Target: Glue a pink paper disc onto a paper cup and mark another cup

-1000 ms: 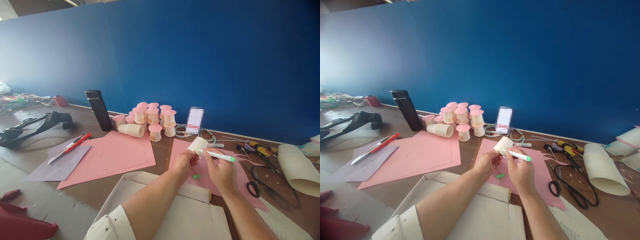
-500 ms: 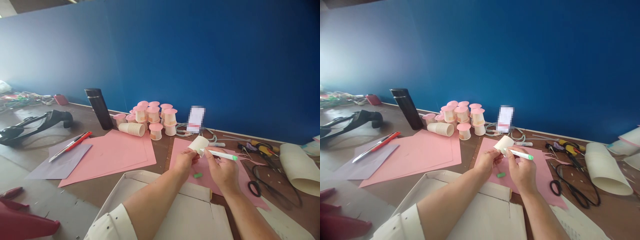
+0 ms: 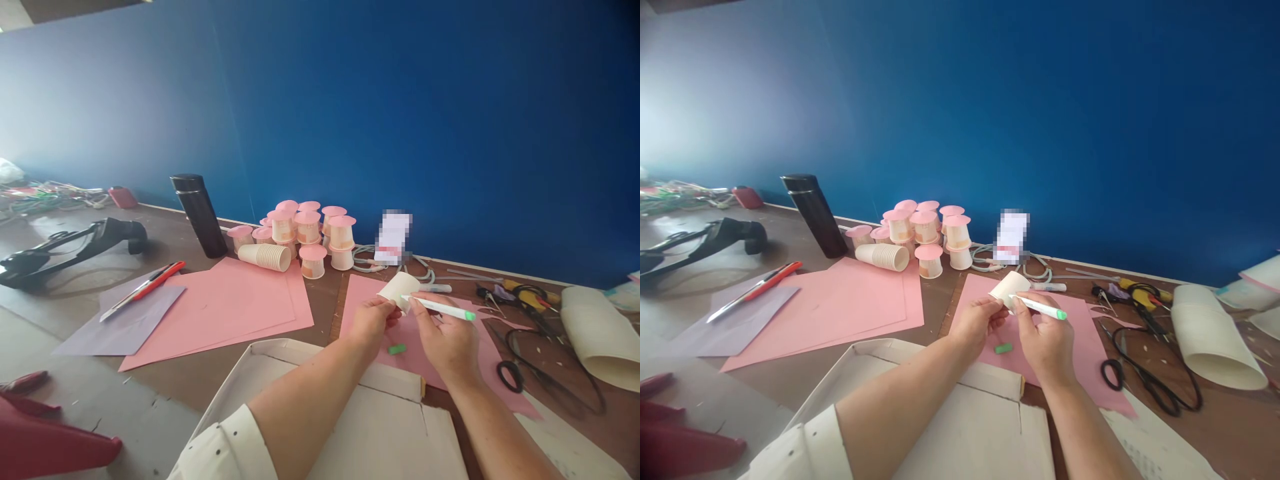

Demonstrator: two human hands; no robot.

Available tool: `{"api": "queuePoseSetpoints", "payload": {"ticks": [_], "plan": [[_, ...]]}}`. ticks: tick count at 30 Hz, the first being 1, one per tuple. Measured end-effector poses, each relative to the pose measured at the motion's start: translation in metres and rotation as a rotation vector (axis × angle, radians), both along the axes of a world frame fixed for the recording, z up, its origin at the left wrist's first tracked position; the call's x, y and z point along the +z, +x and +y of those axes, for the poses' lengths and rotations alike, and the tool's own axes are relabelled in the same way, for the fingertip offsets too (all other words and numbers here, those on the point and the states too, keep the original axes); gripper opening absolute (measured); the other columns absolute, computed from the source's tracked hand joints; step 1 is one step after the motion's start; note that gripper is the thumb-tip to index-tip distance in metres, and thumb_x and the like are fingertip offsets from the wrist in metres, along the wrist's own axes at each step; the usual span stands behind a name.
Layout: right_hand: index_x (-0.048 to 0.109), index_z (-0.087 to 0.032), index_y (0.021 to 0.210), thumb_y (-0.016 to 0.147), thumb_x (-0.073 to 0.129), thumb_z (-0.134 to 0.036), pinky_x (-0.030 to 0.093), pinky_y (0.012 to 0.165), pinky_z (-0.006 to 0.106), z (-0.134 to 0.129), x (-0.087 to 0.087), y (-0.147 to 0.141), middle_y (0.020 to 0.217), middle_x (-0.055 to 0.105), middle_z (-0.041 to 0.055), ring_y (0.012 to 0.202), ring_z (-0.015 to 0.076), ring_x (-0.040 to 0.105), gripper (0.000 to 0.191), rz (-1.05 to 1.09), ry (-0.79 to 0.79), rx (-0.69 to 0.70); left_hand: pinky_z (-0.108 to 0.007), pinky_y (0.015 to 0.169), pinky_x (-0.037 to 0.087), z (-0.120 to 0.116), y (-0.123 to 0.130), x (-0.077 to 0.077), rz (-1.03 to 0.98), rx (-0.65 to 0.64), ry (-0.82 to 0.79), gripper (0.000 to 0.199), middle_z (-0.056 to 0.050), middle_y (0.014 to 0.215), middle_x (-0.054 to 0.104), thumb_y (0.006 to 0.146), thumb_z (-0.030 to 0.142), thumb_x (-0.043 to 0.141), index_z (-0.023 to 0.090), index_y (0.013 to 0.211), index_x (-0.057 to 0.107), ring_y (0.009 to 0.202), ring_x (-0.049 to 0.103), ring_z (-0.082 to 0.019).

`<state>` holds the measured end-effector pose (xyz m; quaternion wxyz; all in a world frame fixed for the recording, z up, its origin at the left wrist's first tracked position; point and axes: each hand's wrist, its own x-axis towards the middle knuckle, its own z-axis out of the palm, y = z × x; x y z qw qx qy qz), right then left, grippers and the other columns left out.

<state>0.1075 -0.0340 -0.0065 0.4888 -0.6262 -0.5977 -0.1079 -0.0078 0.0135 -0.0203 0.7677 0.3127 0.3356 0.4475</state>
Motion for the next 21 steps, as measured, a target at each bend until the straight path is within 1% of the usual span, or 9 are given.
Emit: {"api": "queuePoseSetpoints", "payload": {"ticks": [3, 9, 13, 17, 21], "plan": [[0.069, -0.021, 0.093, 0.086, 0.054, -0.045, 0.048, 0.076, 0.029, 0.0001, 0.0010, -0.0011, 0.094, 0.071, 0.0055, 0.088, 0.0203, 0.065, 0.029, 0.005, -0.003, 0.004, -0.026, 0.070, 0.043, -0.0008, -0.0001, -0.0006, 0.023, -0.012, 0.033, 0.015, -0.004, 0.069, 0.060, 0.068, 0.026, 0.069, 0.013, 0.067, 0.062, 0.067, 0.055, -0.012], [0.069, -0.020, 0.088, 0.086, 0.054, -0.045, 0.048, 0.075, 0.030, 0.0004, 0.0010, -0.0003, 0.088, 0.071, 0.0062, 0.085, 0.0210, 0.065, 0.029, -0.013, 0.001, -0.010, -0.026, 0.070, 0.043, -0.0010, -0.0003, -0.0021, 0.052, -0.010, 0.044, 0.015, -0.004, 0.069, 0.060, 0.068, 0.027, 0.067, 0.014, 0.067, 0.062, 0.066, 0.054, -0.012], [0.069, -0.020, 0.091, 0.086, 0.054, -0.044, 0.048, 0.076, 0.030, 0.0007, -0.0002, 0.0003, 0.091, 0.071, 0.0065, 0.087, 0.0212, 0.065, 0.029, -0.021, 0.006, -0.013, -0.027, 0.069, 0.042, -0.0015, -0.0002, -0.0019, 0.065, -0.004, 0.058, 0.017, -0.004, 0.068, 0.059, 0.067, 0.030, 0.068, 0.015, 0.065, 0.061, 0.066, 0.053, -0.012], [0.068, -0.021, 0.090, 0.086, 0.054, -0.045, 0.048, 0.076, 0.031, 0.0005, -0.0007, 0.0008, 0.091, 0.071, 0.0059, 0.087, 0.0215, 0.065, 0.028, -0.003, -0.024, -0.005, -0.027, 0.069, 0.042, -0.0024, 0.0000, -0.0017, 0.089, 0.004, 0.083, 0.018, -0.003, 0.067, 0.058, 0.065, 0.030, 0.069, 0.016, 0.063, 0.060, 0.064, 0.052, -0.012], [0.068, -0.021, 0.089, 0.086, 0.053, -0.045, 0.048, 0.075, 0.030, 0.0002, -0.0007, 0.0012, 0.091, 0.071, 0.0060, 0.087, 0.0214, 0.065, 0.029, -0.002, -0.040, -0.001, -0.028, 0.070, 0.043, -0.0019, 0.0008, -0.0027, 0.099, 0.013, 0.073, 0.017, -0.004, 0.069, 0.059, 0.065, 0.030, 0.069, 0.016, 0.063, 0.060, 0.065, 0.053, -0.013]]}}
